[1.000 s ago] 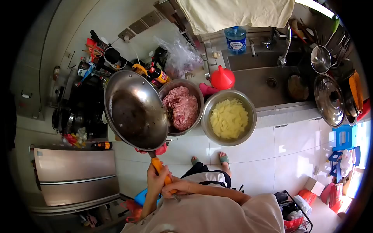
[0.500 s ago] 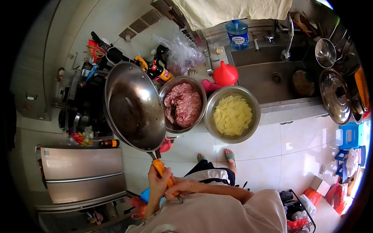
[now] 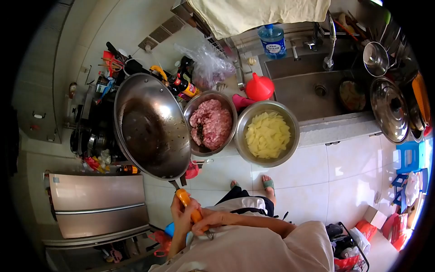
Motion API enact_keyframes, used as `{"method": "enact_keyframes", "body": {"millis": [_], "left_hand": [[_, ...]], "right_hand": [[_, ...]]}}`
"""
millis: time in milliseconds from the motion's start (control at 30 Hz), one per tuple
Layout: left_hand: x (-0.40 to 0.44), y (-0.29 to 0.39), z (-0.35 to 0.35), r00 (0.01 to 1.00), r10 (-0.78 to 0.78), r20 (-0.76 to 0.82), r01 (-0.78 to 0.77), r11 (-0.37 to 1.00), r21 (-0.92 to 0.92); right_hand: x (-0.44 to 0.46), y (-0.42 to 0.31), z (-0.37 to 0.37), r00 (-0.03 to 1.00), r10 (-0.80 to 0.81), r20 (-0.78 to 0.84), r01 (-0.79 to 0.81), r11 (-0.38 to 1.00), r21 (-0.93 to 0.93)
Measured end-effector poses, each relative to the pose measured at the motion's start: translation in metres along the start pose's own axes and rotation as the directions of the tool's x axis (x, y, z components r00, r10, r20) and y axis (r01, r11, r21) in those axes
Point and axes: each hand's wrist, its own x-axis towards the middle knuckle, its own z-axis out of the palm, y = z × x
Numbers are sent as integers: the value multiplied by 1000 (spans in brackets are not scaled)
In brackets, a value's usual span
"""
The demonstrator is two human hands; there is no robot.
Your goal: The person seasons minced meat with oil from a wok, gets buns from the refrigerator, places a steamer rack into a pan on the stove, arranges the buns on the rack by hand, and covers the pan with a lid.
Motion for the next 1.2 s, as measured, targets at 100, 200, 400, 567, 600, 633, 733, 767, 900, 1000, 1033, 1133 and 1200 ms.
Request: {"method": "enact_keyframes", "body": {"millis": [100,200,400,567,600,633,733,767,900,1000,1033,1133,1200], "left_hand": [[-3,-2,-2,997,-12,71,31,965,-261],[-3,-1,-4,995,-12,94,33,973,-227],[-2,6,-8,988,-41,149,85,948,-307],[13,-7,-33,950,-56,307,199,867,-458],[15,-9,-37,942,-58,330,216,858,-466],[18,-10,-41,934,-61,353,235,848,-475],[25,-6,-47,912,-74,404,269,850,-453],[27,-3,-49,907,-79,413,275,856,-438],[33,-9,-64,920,-58,388,244,860,-449],[39,-19,-84,933,-21,360,217,830,-514],[41,-19,-90,933,-19,358,219,821,-527],[47,-17,-91,930,-1,368,228,785,-576],[46,-12,-86,930,-15,366,251,753,-607]], "right_hand": [[4,-1,1,999,0,38,5,990,-142],[7,1,-4,998,20,55,-3,953,-302],[15,13,-6,989,-143,42,149,927,-344],[25,5,-3,995,-95,-9,85,932,-351],[25,-1,3,996,-80,-38,61,930,-363],[24,-10,12,996,-65,-68,36,927,-372],[28,-9,13,991,-32,-131,-6,959,-282],[30,-7,12,989,-20,-144,-14,973,-230],[45,-12,12,977,5,-214,-71,951,-301],[55,-20,18,968,-19,-249,-60,950,-307],[58,-20,19,964,-17,-264,-69,948,-311],[65,-23,17,950,-8,-312,-110,927,-358],[67,-26,17,940,-4,-340,-138,910,-392]]}}
